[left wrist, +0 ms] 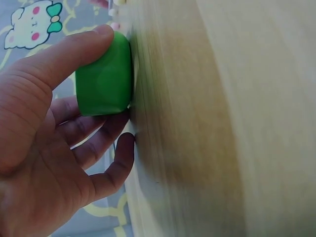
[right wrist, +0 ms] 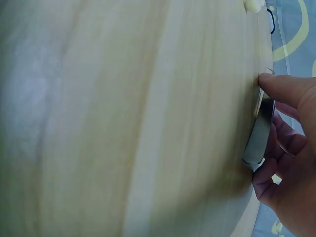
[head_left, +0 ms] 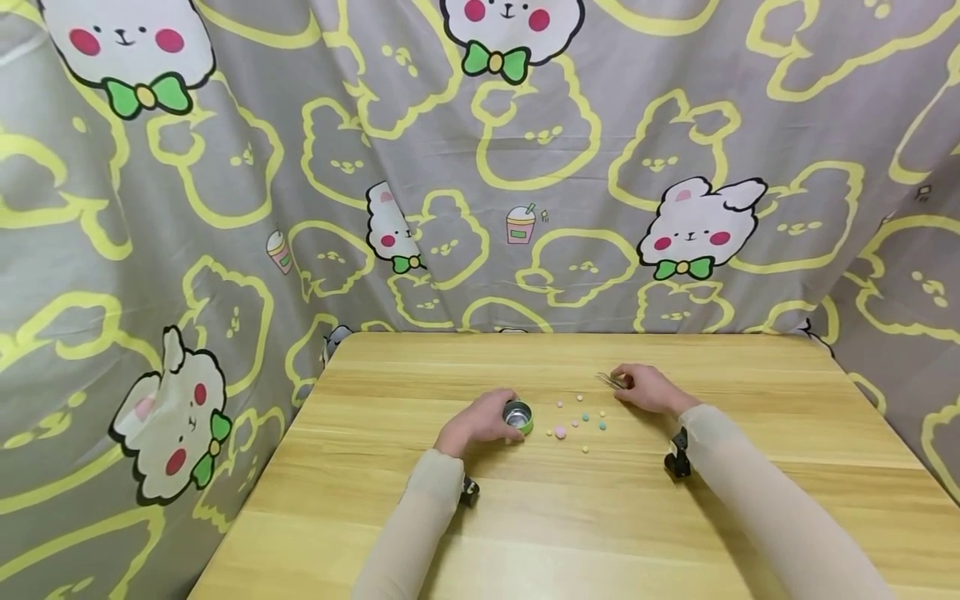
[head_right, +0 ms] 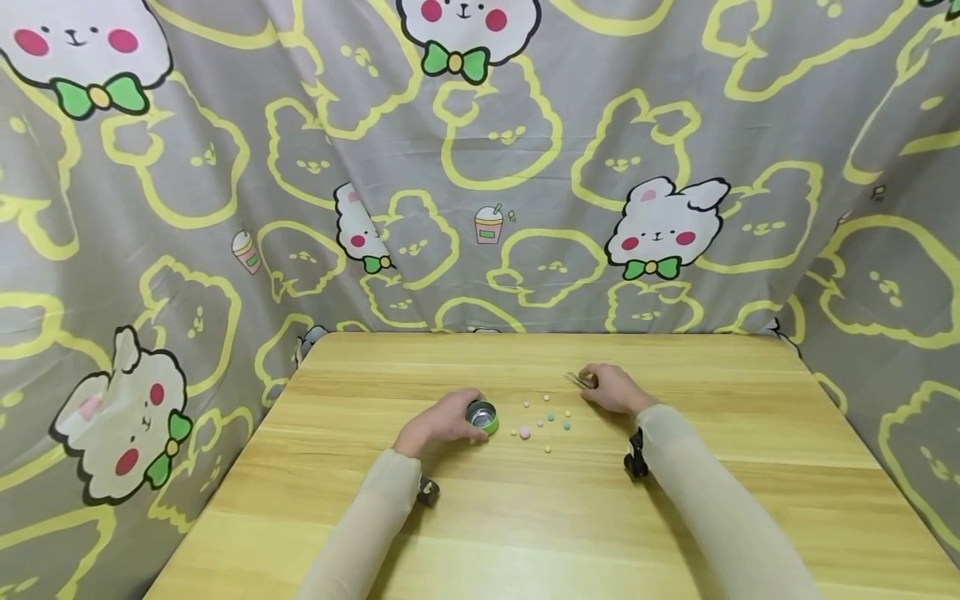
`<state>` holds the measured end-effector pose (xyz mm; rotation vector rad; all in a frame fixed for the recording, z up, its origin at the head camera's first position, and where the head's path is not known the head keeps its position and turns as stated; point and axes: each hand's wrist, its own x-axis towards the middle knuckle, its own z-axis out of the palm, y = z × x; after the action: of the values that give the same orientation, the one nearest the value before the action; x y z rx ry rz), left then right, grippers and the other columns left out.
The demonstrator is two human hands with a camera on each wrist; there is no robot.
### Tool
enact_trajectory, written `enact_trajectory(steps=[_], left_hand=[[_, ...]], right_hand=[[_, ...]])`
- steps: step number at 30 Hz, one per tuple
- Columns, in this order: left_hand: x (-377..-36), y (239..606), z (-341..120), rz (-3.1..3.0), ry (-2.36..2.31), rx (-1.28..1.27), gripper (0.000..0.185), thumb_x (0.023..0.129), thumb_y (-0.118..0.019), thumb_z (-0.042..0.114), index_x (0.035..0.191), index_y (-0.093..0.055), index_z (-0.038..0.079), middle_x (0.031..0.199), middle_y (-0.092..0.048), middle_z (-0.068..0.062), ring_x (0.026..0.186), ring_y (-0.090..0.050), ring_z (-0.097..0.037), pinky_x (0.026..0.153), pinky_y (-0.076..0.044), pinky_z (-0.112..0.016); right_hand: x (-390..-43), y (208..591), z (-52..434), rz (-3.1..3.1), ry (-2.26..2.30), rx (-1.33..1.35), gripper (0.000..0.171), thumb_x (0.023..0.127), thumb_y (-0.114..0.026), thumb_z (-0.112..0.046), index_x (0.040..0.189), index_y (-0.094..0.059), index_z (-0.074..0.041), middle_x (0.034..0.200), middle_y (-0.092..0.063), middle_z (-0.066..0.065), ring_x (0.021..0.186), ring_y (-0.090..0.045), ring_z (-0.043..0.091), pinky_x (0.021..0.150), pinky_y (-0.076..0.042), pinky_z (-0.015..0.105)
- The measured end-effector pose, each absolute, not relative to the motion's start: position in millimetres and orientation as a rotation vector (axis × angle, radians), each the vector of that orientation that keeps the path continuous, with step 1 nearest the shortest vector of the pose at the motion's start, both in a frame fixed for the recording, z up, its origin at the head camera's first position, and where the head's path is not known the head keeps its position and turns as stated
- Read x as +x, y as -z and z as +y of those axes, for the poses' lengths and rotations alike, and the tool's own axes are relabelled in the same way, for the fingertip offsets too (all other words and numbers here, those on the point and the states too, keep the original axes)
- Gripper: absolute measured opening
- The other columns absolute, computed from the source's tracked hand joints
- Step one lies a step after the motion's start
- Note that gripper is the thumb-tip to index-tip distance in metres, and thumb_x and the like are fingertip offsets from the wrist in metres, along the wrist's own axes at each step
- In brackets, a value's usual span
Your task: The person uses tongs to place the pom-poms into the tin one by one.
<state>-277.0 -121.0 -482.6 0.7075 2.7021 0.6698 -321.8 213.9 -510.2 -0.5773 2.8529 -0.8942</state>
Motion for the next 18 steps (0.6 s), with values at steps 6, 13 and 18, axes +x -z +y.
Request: enact_trajectory(steps=[6,13,18], left_hand=[[-277.8,483.5,-119.3,2.693,-0.683,0.699,0.051,0.075,-0.081,0.029,0.115,-0.055,0.009,0.101,-0.058,0.001,0.092,-0.054,-0.013,0.081,-0.044,-0.028],[-280.2,487.3,-119.6,2.698,-0.716,0.714,0.050,0.073,-0.083,0.028,0.111,-0.056,0.010,0.098,-0.059,0.001,0.090,-0.055,-0.014,0.081,-0.044,-0.028],[-280.7,489.1,-120.8,2.688,-0.737,0.711,0.050,0.073,-0.082,0.028,0.111,-0.056,0.010,0.098,-0.058,0.003,0.092,-0.055,-0.014,0.082,-0.044,-0.028]], right_hand=[[-319.3,508.6,214.7,2.849,0.885,-0.556,0.031,0.088,-0.063,-0.008,0.116,-0.060,0.004,0.082,-0.058,0.004,0.073,-0.051,0.017,0.069,-0.043,0.035],[-313.9,505.9,216.3,2.862,0.863,-0.596,0.024,0.088,-0.062,-0.006,0.110,-0.063,0.005,0.081,-0.057,0.005,0.072,-0.050,0.018,0.068,-0.041,0.036],[-308.9,502.1,217.9,2.876,0.854,-0.628,0.023,0.087,-0.062,-0.004,0.108,-0.064,0.005,0.080,-0.056,0.004,0.072,-0.050,0.018,0.068,-0.041,0.036]])
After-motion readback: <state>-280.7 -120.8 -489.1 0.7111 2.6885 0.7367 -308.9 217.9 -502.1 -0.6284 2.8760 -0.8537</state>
